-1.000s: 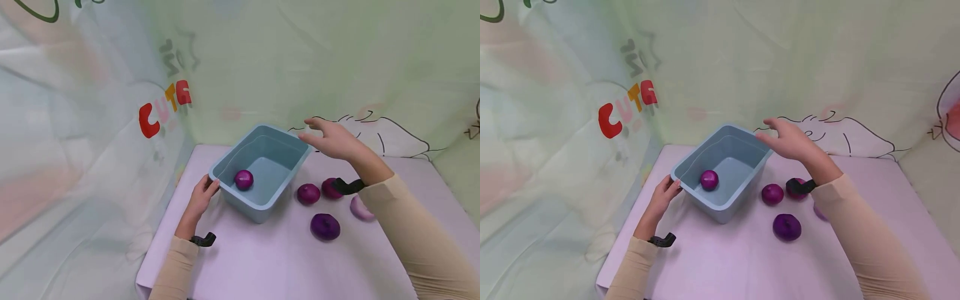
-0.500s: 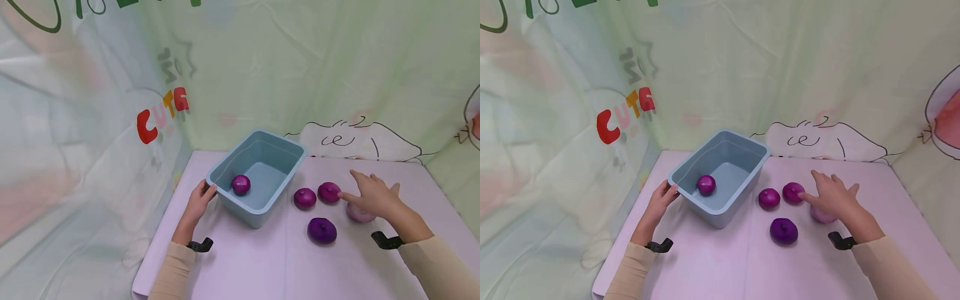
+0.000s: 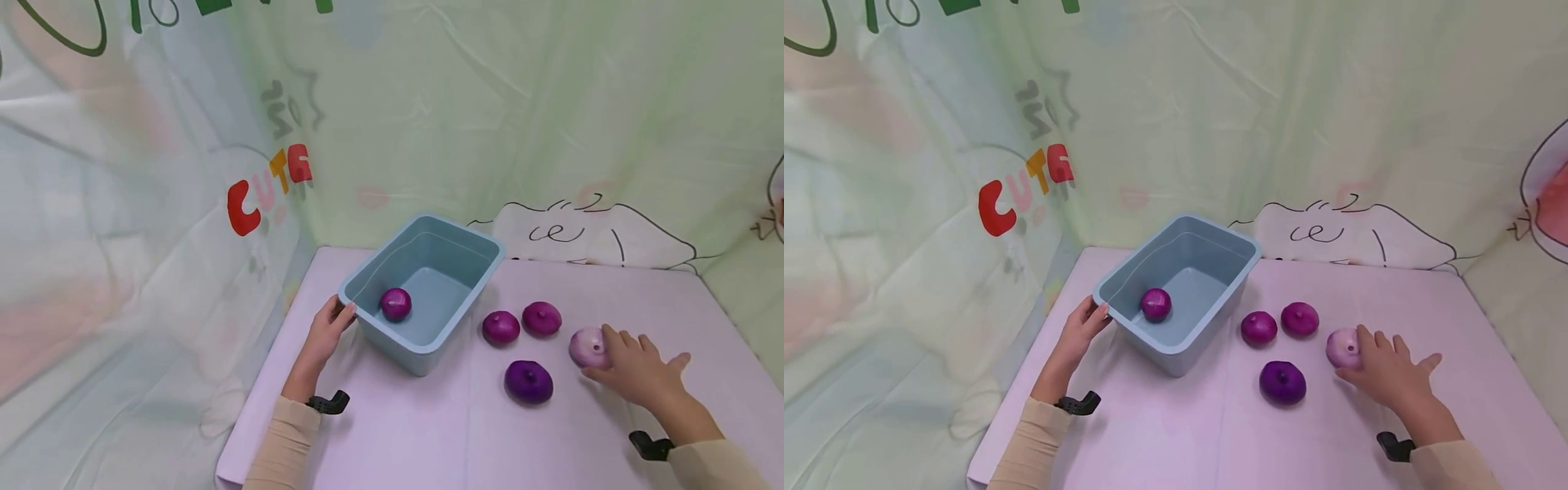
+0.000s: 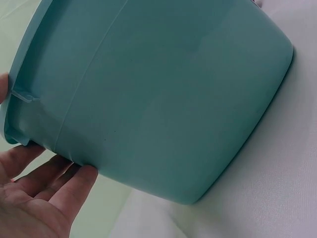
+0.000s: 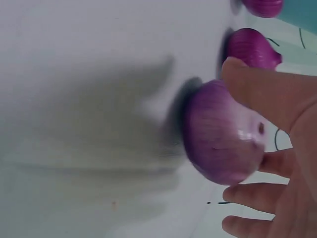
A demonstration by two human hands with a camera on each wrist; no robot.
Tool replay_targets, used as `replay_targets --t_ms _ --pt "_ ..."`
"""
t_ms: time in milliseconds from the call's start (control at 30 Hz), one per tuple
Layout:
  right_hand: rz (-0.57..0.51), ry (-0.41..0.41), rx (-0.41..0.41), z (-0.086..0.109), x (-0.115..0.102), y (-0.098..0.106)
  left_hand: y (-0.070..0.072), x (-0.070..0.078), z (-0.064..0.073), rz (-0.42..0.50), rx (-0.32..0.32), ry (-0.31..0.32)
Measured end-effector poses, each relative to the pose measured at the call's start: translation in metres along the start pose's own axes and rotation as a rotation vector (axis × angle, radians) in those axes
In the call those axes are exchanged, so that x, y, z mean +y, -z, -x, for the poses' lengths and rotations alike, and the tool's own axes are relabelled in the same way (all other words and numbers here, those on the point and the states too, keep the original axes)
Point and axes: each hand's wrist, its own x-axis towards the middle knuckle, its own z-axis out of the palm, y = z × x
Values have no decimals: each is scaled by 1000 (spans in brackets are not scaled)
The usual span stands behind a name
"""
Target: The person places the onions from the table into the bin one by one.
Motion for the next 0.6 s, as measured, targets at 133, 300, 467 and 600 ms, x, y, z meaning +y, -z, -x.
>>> replay_targets --t_ms 133,300,467,600 --pt "10 -8 44 0 5 -11 0 1 1 -5 3 -3" --pt "36 4 123 -6 11 -21 0 1 0 -4 11 -18" --pt "42 -2 167 -11 16 -27 -1 1 0 -2 3 -9" --pt "51 -7 176 -13 18 -29 -2 1 1 0 3 -7"
